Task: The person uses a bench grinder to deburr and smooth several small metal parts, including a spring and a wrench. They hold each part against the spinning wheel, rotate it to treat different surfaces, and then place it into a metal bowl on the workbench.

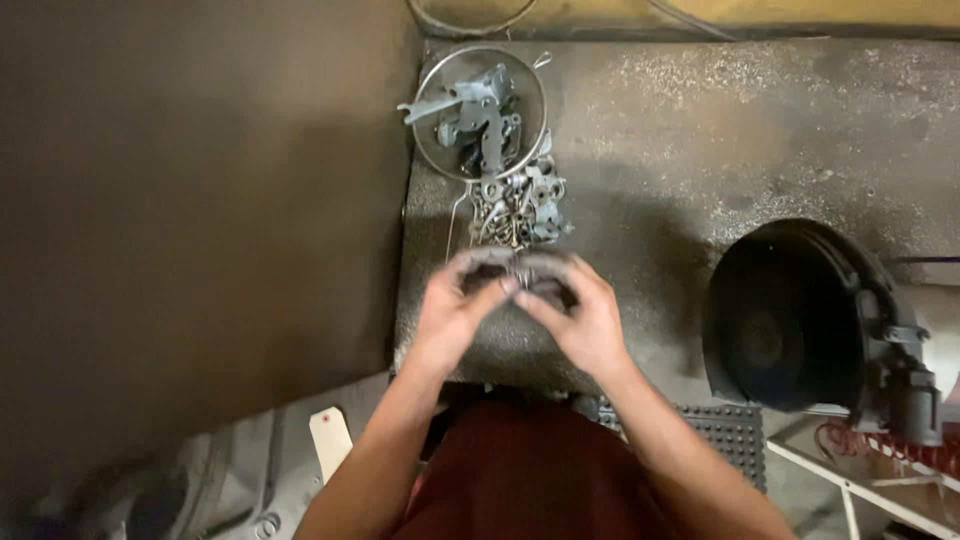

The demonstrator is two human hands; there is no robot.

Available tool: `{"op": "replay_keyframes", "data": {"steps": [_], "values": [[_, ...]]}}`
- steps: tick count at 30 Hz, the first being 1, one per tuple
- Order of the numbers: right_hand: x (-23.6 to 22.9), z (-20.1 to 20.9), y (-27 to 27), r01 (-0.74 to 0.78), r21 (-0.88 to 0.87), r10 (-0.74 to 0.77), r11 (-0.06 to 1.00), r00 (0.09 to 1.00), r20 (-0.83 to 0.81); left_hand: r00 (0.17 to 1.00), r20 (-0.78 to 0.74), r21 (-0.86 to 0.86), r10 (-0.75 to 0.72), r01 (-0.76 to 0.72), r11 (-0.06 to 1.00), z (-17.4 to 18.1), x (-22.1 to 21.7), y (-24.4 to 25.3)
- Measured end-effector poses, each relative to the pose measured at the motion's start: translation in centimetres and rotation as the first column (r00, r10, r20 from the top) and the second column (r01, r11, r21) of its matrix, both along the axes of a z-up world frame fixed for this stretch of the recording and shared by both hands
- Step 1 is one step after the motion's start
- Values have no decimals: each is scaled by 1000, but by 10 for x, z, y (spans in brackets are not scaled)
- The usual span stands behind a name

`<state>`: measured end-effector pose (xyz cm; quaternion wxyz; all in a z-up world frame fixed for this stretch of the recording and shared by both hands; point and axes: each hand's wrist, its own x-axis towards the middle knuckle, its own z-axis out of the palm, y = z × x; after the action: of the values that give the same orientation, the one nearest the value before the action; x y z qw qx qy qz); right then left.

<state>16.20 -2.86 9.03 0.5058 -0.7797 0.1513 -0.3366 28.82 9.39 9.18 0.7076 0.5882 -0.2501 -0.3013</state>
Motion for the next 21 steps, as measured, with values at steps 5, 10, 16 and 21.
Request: {"op": "replay_keyframes", "data": {"steps": [5, 10, 16, 21], "values": [[39, -1, -38, 127, 134, -119, 983, 991, -62, 963, 192, 83, 190, -209, 974, -8, 68, -43], [19, -68, -75, 326, 53, -295, 944, 905, -306, 857, 320, 108, 403, -456, 884, -49, 146, -101], [-1, -99, -70, 387, 19, -310, 922, 766, -563, 802, 496, 256, 333, -502, 826, -60, 129, -93], [24, -89, -67, 280, -213, -352, 936, 751, -559, 867, 436, 198, 241, -354, 914, -59, 76, -65]]}}
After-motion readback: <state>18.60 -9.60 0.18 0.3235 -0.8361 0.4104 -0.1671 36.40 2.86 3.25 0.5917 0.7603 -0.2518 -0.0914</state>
